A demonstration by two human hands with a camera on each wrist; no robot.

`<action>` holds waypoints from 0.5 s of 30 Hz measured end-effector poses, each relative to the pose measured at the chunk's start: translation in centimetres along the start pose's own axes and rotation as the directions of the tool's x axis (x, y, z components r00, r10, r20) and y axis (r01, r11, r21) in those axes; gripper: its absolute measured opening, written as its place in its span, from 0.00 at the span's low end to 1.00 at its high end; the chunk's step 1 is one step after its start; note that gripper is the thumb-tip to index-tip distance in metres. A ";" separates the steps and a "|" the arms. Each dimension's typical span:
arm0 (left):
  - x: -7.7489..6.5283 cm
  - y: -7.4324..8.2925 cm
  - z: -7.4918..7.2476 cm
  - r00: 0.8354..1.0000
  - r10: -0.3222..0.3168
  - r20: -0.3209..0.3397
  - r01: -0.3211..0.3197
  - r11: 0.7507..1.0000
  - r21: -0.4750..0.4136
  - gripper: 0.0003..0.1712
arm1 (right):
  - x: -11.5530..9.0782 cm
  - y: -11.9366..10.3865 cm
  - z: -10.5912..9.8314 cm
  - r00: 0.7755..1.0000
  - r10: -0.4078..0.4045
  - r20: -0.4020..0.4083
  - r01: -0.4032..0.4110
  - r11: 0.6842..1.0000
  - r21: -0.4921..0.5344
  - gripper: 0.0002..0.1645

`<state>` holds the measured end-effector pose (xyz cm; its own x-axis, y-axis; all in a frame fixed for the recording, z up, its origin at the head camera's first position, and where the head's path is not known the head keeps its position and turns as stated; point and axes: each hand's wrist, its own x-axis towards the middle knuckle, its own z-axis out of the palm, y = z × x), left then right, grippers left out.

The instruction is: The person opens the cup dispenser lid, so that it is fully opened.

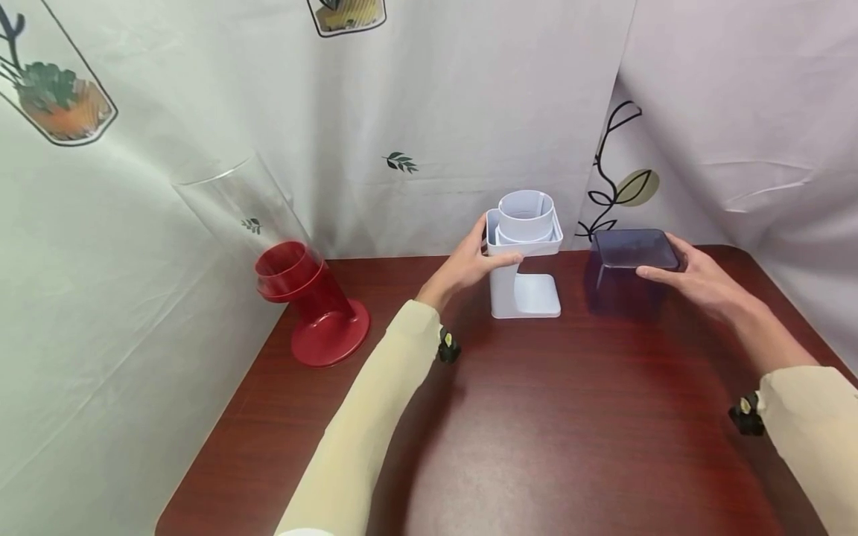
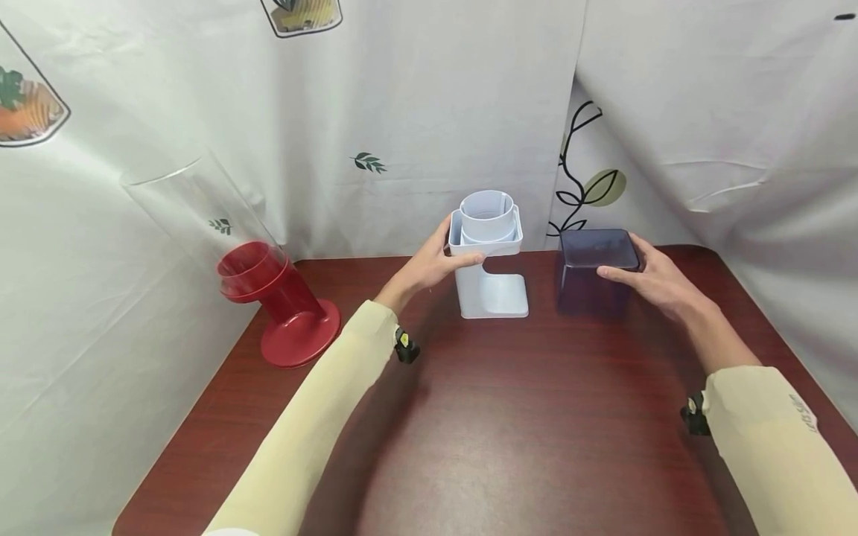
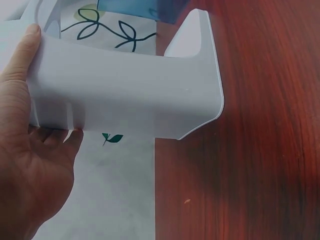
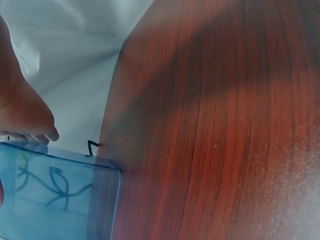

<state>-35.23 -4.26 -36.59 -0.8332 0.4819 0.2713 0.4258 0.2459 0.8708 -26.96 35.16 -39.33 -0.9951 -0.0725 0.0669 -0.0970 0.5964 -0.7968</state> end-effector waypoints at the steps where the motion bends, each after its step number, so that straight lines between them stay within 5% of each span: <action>1: 0.1 -0.1 0.0 1.000 -0.003 -0.002 0.003 1.000 -0.002 0.49 | 0.1 0.0 0.0 1.000 0.006 0.003 -0.006 1.000 0.001 0.55; 15: 1.3 -0.3 0.6 0.998 -0.045 -0.041 0.045 0.999 -0.015 0.53 | 1.1 0.1 0.0 1.000 0.024 0.008 -0.025 0.999 0.021 0.55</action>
<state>-36.26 -3.21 -36.70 -0.8654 0.4352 0.2484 0.3829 0.2544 0.8881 -28.10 35.14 -39.38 -0.9970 -0.0641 0.0428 -0.0721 0.5812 -0.8106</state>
